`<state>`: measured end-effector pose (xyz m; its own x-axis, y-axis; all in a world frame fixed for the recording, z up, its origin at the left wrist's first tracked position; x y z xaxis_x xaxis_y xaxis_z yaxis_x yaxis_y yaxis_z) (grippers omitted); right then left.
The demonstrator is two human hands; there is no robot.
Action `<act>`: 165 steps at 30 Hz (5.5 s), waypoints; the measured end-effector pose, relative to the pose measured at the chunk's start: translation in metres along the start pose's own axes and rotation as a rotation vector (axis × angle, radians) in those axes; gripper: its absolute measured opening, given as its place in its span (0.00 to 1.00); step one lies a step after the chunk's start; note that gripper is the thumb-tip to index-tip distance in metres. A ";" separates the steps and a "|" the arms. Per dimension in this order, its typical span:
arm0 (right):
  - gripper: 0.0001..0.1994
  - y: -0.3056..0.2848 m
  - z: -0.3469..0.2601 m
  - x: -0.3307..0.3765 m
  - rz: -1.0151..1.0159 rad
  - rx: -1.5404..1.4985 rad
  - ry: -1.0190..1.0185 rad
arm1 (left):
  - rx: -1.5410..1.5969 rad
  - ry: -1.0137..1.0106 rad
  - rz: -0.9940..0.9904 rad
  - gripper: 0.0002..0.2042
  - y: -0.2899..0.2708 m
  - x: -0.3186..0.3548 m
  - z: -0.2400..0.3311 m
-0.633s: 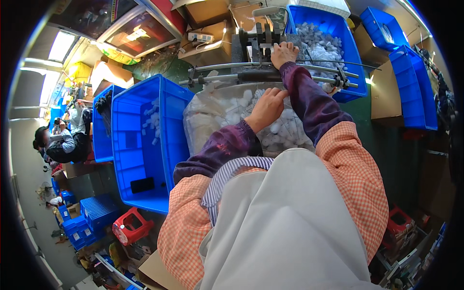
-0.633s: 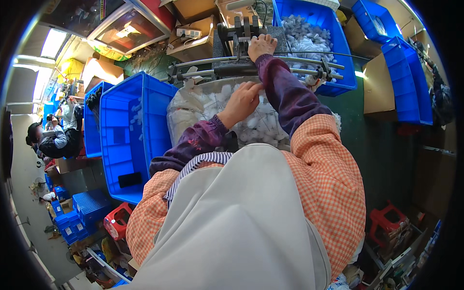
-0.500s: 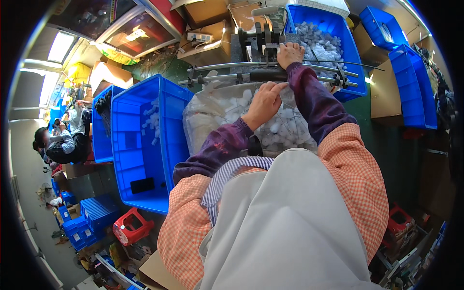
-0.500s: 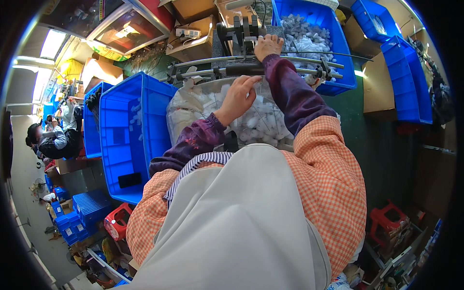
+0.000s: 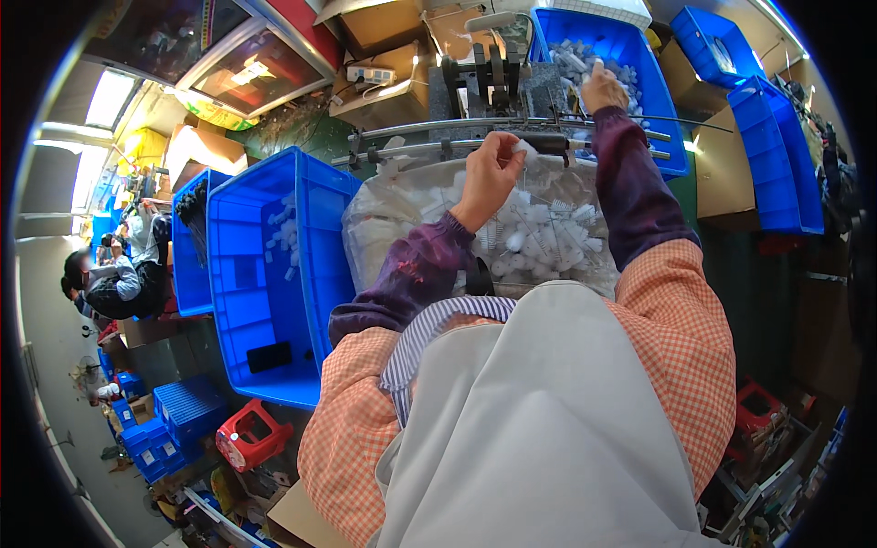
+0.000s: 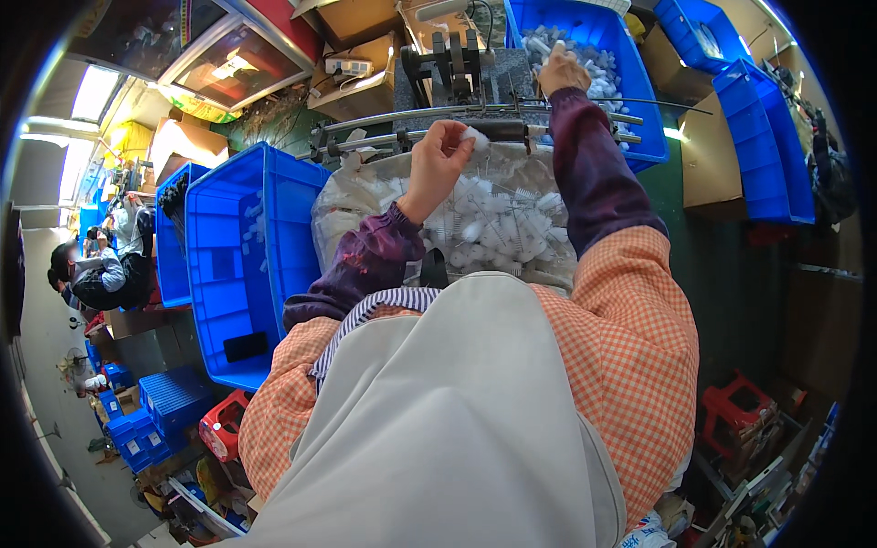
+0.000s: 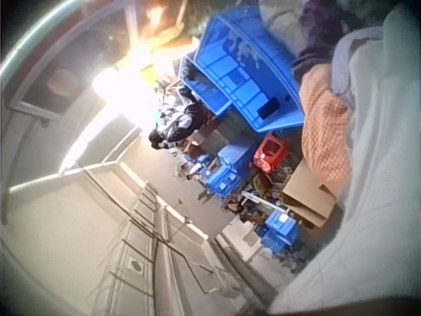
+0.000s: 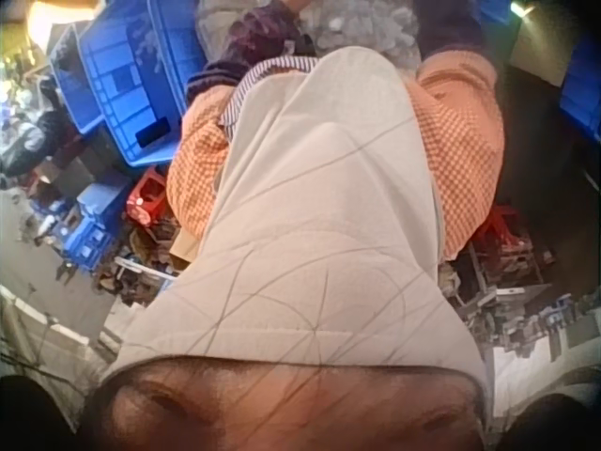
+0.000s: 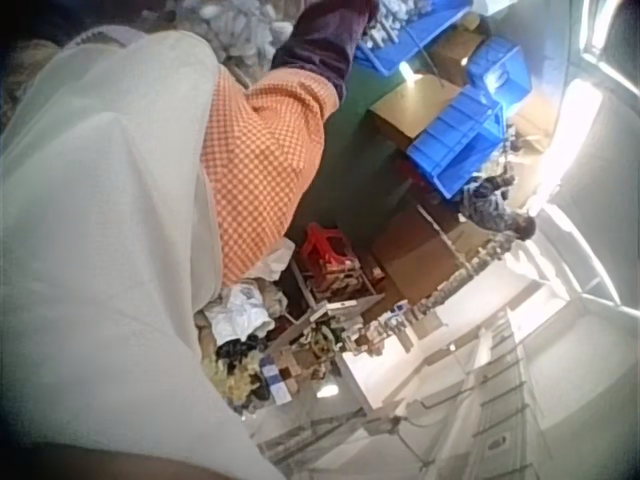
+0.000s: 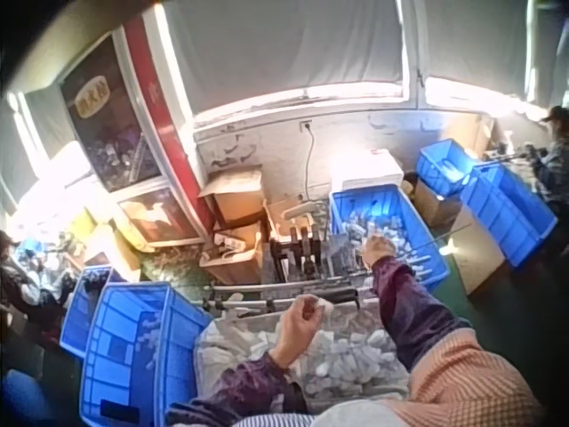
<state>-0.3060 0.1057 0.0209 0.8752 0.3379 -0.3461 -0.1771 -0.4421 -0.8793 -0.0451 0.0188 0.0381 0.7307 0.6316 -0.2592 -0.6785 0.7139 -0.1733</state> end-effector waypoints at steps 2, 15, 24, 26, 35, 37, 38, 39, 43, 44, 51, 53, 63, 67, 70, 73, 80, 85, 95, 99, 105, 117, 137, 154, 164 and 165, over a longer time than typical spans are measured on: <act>0.17 -0.002 0.007 0.022 -0.037 -0.299 -0.268 | 0.085 -0.035 0.007 0.11 0.005 -0.005 -0.011; 0.07 0.048 -0.033 0.033 0.119 -0.131 -0.396 | -0.655 0.460 -0.682 0.21 -0.001 0.041 -0.036; 0.08 0.073 -0.038 0.024 0.074 0.011 -0.401 | -0.728 0.350 -0.752 0.14 -0.008 0.047 -0.038; 0.08 0.073 -0.038 0.021 0.060 -0.006 -0.405 | -0.734 0.380 -0.737 0.12 -0.006 0.049 -0.038; 0.11 0.075 -0.036 0.014 -0.128 -0.120 -0.312 | -0.586 0.406 -0.634 0.10 -0.004 0.048 -0.038; 0.11 0.072 -0.041 0.015 -0.138 -0.039 -0.260 | -0.554 0.404 -0.592 0.10 -0.003 0.048 -0.038; 0.12 0.068 -0.043 0.016 -0.141 0.003 -0.234 | -0.537 0.405 -0.570 0.10 -0.002 0.047 -0.038; 0.12 0.065 -0.043 0.014 -0.135 0.044 -0.216 | -0.525 0.397 -0.566 0.10 -0.001 0.046 -0.037; 0.15 0.056 -0.035 0.020 -0.076 0.159 -0.128 | -0.456 0.417 -0.521 0.09 0.000 0.044 -0.039; 0.15 0.053 -0.033 0.023 -0.049 0.172 -0.106 | -0.436 0.436 -0.498 0.08 -0.001 0.042 -0.040; 0.16 0.058 -0.040 0.039 0.041 0.102 -0.217 | -0.276 0.353 -0.434 0.08 0.001 0.033 -0.030; 0.15 0.057 -0.058 0.045 0.026 0.088 -0.238 | -0.282 0.323 -0.415 0.08 -0.001 0.033 -0.028; 0.14 0.063 -0.087 0.057 0.073 0.098 -0.298 | -0.308 0.164 -0.347 0.10 -0.010 0.022 -0.016; 0.14 0.050 -0.061 0.048 -0.018 0.147 -0.265 | -0.216 0.046 -0.321 0.10 -0.014 0.016 -0.012; 0.14 0.056 -0.031 0.032 -0.042 0.067 -0.246 | -0.167 0.055 -0.288 0.10 -0.011 0.013 -0.010; 0.11 0.055 -0.022 0.015 -0.104 0.091 -0.235 | -0.178 0.078 -0.265 0.10 -0.008 0.008 -0.006; 0.09 0.006 0.002 -0.013 0.127 0.111 0.069 | -0.315 0.250 -0.180 0.10 0.001 -0.003 0.008; 0.17 -0.028 -0.011 0.051 -0.772 -0.794 -0.554 | -0.330 0.329 -0.075 0.09 0.009 -0.014 0.002; 0.08 0.050 -0.031 0.027 0.053 -0.129 -0.364 | -0.856 0.377 -0.600 0.14 -0.002 0.033 -0.041; 0.06 0.068 -0.042 0.025 0.103 0.026 -0.379 | -0.899 0.415 -0.681 0.12 -0.009 0.039 -0.040; 0.08 0.075 -0.042 0.023 0.054 -0.004 -0.400 | -0.807 0.208 -0.741 0.09 -0.006 0.033 -0.045; 0.12 0.061 -0.046 0.016 -0.138 0.077 -0.194 | -0.461 0.337 -0.437 0.14 0.001 0.038 -0.047; 0.14 0.070 -0.092 0.056 0.046 0.081 -0.285 | -0.269 0.325 -0.197 0.09 -0.004 0.021 0.006; 0.11 0.037 -0.005 -0.004 -0.035 0.311 -0.183 | 0.006 0.039 -0.123 0.05 -0.003 0.010 0.024; 0.14 -0.057 -0.035 0.084 -0.988 -1.069 -0.269 | 0.069 -0.062 -0.057 0.13 0.009 -0.004 -0.007; 0.13 -0.049 -0.032 0.079 -0.909 -0.988 -0.348 | 0.043 -0.075 -0.046 0.15 0.008 -0.003 0.000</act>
<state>-0.2135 0.1275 0.0467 0.3287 0.9441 0.0260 0.9050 -0.3069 -0.2947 -0.0528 0.0225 0.0376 0.7659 0.6173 -0.1797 -0.6412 0.7541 -0.1421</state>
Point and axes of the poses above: each hand's wrist, its own x-axis away from the middle knuckle, its own y-axis out of the palm, z = x × y, the point moved 1 cm from there along -x, towards the middle knuckle, and after that the axes turned 9 degrees about z, right-handed, at the moved point
